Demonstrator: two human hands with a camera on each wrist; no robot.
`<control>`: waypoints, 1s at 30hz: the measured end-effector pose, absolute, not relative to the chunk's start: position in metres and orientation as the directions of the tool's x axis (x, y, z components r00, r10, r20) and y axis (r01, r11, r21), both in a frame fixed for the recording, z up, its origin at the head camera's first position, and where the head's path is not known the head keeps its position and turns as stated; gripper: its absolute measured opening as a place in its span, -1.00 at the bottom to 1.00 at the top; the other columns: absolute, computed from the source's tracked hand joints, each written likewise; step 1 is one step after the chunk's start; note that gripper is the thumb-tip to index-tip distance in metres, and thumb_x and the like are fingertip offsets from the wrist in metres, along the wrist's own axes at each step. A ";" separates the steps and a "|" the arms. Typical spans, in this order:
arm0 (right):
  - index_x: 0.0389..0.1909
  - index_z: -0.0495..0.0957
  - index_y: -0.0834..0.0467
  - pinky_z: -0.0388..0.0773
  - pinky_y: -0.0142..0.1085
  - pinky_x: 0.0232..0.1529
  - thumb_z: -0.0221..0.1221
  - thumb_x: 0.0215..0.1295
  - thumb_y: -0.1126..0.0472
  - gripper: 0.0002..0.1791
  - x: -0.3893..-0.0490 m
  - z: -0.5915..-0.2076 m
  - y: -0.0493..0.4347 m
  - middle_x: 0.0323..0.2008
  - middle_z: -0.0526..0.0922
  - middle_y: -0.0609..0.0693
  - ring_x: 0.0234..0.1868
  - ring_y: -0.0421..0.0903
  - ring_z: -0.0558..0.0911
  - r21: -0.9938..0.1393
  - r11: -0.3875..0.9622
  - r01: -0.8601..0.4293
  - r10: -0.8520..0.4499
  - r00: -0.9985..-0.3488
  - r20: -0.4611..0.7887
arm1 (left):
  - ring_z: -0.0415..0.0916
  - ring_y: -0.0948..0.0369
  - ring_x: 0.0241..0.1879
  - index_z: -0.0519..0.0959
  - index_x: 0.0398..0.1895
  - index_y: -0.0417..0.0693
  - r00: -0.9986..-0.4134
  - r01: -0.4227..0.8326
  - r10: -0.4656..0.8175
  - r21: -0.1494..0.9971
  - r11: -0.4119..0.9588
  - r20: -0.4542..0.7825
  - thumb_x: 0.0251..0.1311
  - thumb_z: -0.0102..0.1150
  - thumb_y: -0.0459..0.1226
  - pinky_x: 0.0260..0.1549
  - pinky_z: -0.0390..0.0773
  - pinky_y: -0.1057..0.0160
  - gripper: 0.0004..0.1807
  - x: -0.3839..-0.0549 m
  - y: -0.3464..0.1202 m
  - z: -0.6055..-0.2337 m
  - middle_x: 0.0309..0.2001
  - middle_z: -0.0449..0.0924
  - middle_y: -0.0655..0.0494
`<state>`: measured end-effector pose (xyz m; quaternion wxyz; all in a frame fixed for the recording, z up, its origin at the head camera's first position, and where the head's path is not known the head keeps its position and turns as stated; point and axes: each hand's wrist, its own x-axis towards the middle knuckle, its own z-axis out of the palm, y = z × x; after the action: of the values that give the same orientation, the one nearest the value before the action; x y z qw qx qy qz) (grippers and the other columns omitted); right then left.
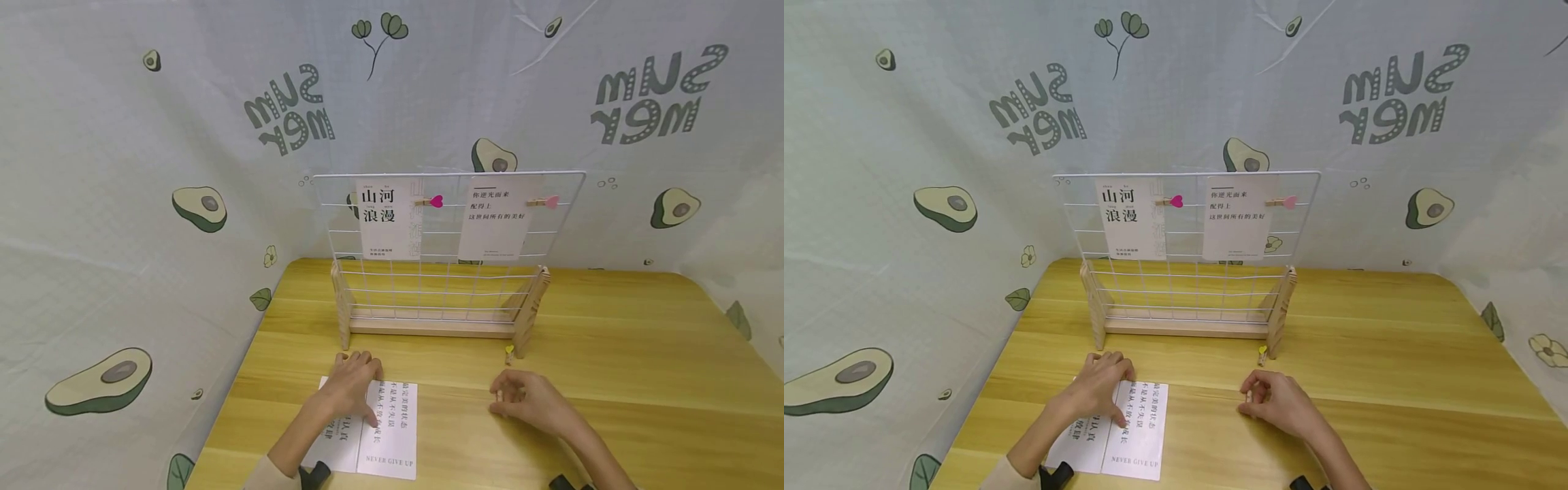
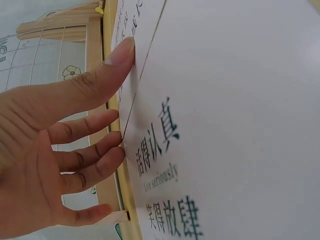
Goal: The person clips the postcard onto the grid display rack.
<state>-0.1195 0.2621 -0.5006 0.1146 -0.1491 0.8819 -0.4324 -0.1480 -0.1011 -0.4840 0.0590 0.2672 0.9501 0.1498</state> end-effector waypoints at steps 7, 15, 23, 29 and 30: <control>-0.14 0.60 0.27 0.49 -0.43 -0.50 0.48 0.16 0.18 -0.64 -0.117 -0.499 0.261 -0.46 0.63 -0.06 -0.50 -0.33 0.53 -0.777 0.618 -0.124 -0.331 -0.937 -0.114 | 0.39 0.24 -0.15 0.59 -0.10 0.00 -0.854 0.471 0.518 0.357 0.807 -0.044 -0.52 0.81 -0.07 0.21 0.33 -0.10 -0.23 -0.150 -0.103 -0.488 -0.20 0.50 0.20; -0.41 0.65 0.06 0.46 -0.45 -0.45 0.48 0.17 0.11 -0.81 -0.114 -0.500 0.260 -0.40 0.68 -0.15 -0.45 -0.40 0.47 -0.690 0.698 -0.190 -0.328 -0.942 -0.071 | 0.35 0.28 -0.21 0.58 -0.16 -0.02 -0.862 0.444 0.506 0.452 0.773 -0.019 -0.48 0.80 -0.16 0.08 0.30 0.01 -0.30 -0.151 -0.105 -0.490 -0.22 0.48 0.19; -0.35 0.62 0.08 0.40 -0.43 -0.58 0.40 0.31 0.09 -0.82 -0.119 -0.498 0.254 -0.41 0.67 -0.12 -0.59 -0.36 0.40 -0.717 0.686 -0.125 -0.209 -0.977 -0.030 | 0.40 0.31 -0.31 0.56 -0.18 -0.01 -0.892 0.373 0.452 0.546 0.750 -0.012 -0.28 0.74 -0.24 0.09 0.30 0.04 -0.43 -0.159 -0.107 -0.489 -0.20 0.56 0.17; -0.26 0.72 0.15 0.26 -0.47 -0.68 0.45 0.23 0.15 -0.83 -0.122 -0.498 0.253 -0.42 0.68 -0.10 -0.68 -0.37 0.29 -0.723 0.684 -0.095 -0.175 -0.984 -0.036 | 0.42 0.29 -0.42 0.58 -0.13 -0.10 -0.908 0.295 0.419 0.696 0.654 -0.008 0.02 0.57 -0.40 -0.36 0.44 0.39 -0.62 -0.167 -0.112 -0.483 -0.25 0.54 0.11; -0.25 0.74 0.15 0.25 -0.47 -0.68 0.45 0.23 0.15 -0.83 -0.122 -0.498 0.253 -0.41 0.69 -0.10 -0.68 -0.38 0.28 -0.721 0.686 -0.096 -0.171 -0.985 -0.033 | 0.44 0.29 -0.40 0.58 -0.13 -0.11 -0.910 0.285 0.414 0.714 0.640 -0.008 0.06 0.53 -0.42 -0.40 0.46 0.41 -0.65 -0.168 -0.113 -0.481 -0.24 0.55 0.10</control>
<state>-0.1221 0.2532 -0.4982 0.0486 -0.0727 0.9169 -0.3893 -0.1678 -0.1135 -0.4814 0.0858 0.1938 0.9015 0.3774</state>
